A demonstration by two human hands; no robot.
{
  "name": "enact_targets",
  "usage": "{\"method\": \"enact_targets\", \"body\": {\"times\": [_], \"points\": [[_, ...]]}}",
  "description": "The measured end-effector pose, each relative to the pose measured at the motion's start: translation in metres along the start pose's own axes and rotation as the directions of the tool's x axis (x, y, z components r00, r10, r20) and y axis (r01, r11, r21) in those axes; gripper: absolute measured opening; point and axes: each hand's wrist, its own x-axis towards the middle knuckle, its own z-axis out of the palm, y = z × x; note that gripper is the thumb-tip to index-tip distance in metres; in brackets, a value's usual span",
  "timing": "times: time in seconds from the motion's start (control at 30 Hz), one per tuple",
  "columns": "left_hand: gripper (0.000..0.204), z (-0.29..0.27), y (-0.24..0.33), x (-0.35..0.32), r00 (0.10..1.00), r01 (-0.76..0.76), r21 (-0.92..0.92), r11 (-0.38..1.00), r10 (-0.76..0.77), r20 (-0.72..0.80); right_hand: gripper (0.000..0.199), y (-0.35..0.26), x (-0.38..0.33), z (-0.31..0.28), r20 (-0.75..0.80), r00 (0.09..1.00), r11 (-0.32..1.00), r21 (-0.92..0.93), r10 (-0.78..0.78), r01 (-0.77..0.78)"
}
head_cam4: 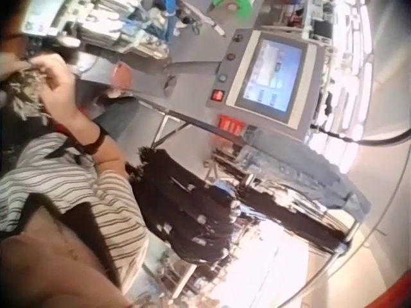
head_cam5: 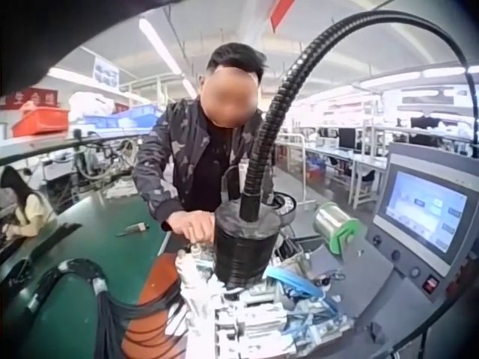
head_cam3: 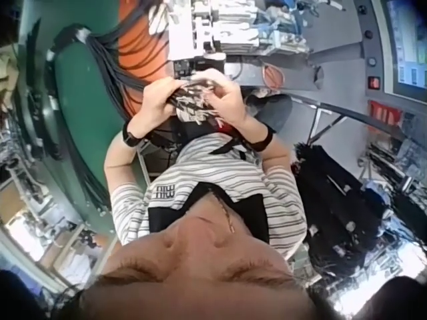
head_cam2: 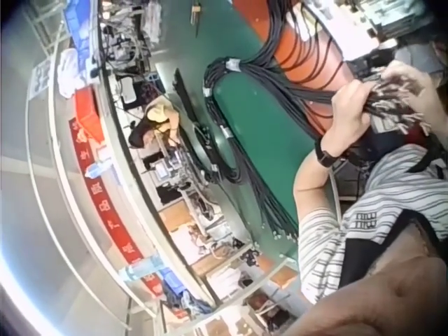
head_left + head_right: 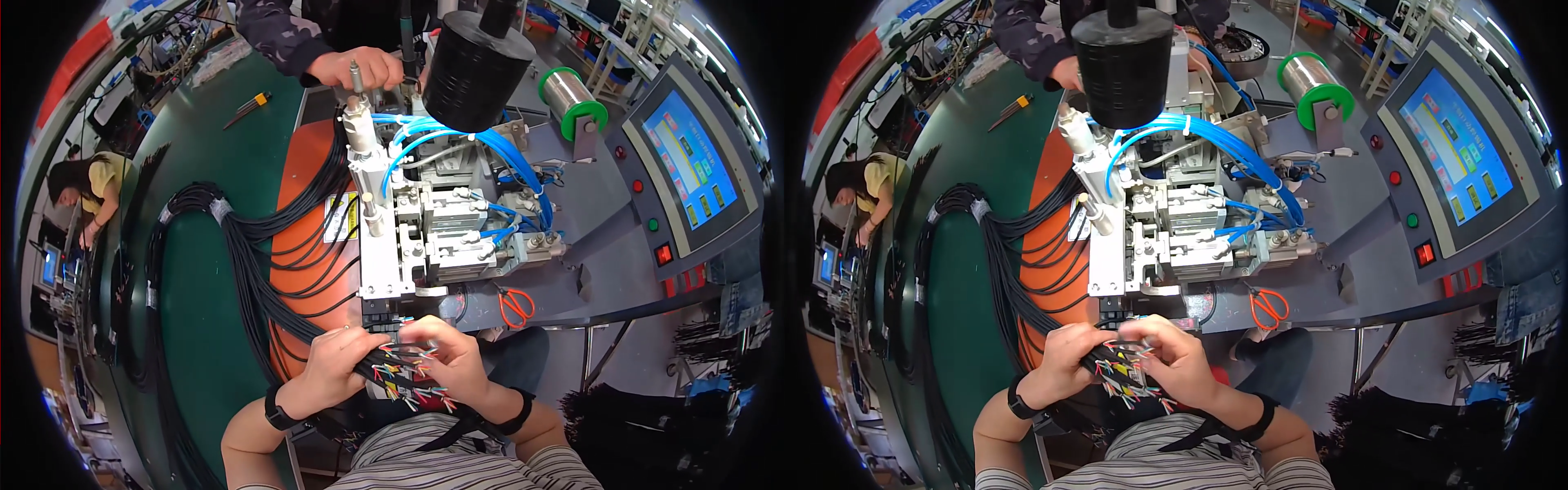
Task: The person holds a bundle of cables, separates the individual wires, and inserts them into a crimping machine. They hold the wires in place while the machine processes them, then pull the cables back and gather them.
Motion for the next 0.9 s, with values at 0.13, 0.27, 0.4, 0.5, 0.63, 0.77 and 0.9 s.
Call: {"method": "enact_targets", "body": {"times": [0.13, 0.27, 0.4, 0.5, 0.63, 0.77, 0.9], "points": [[0.042, 0.01, -0.006, 0.009, 0.993, -0.039, -0.087, 0.995, 0.029, -0.115, 0.018, 0.009, 0.009, -0.008, -0.001, 0.997, 0.989, -0.125, -0.076, 0.075], [0.036, 0.009, 0.001, 0.013, 0.999, -0.001, -0.019, 1.0, 0.0, -0.053, 0.016, 0.017, 0.014, -0.017, 0.0, 0.998, 0.997, -0.046, 0.06, -0.06], [0.027, 0.01, 0.002, 0.013, 0.998, 0.026, 0.017, 1.0, -0.025, -0.061, 0.016, 0.013, 0.015, -0.027, -0.031, 0.984, 0.958, 0.238, 0.173, -0.161], [0.02, 0.022, -0.006, 0.011, 0.99, -0.012, -0.043, 0.999, 0.006, -0.142, 0.018, 0.011, 0.018, -0.029, 0.038, 0.972, 0.921, 0.313, 0.234, -0.234], [0.018, 0.02, 0.006, 0.012, 0.994, -0.027, 0.061, 0.998, 0.033, -0.102, 0.021, 0.0, 0.018, -0.036, 0.081, 0.96, 0.938, 0.206, 0.269, -0.28], [0.038, 0.016, 0.017, 0.02, 1.0, 0.002, 0.138, 0.99, -0.007, 0.03, 0.022, -0.004, 0.01, -0.02, -0.017, 1.0, 0.963, -0.268, 0.001, -0.006], [0.016, 0.022, 0.019, 0.014, 0.997, 0.008, 0.115, 0.993, 0.001, -0.073, 0.031, -0.003, 0.009, -0.022, 0.062, 0.976, 0.965, 0.144, 0.211, -0.218]]}}
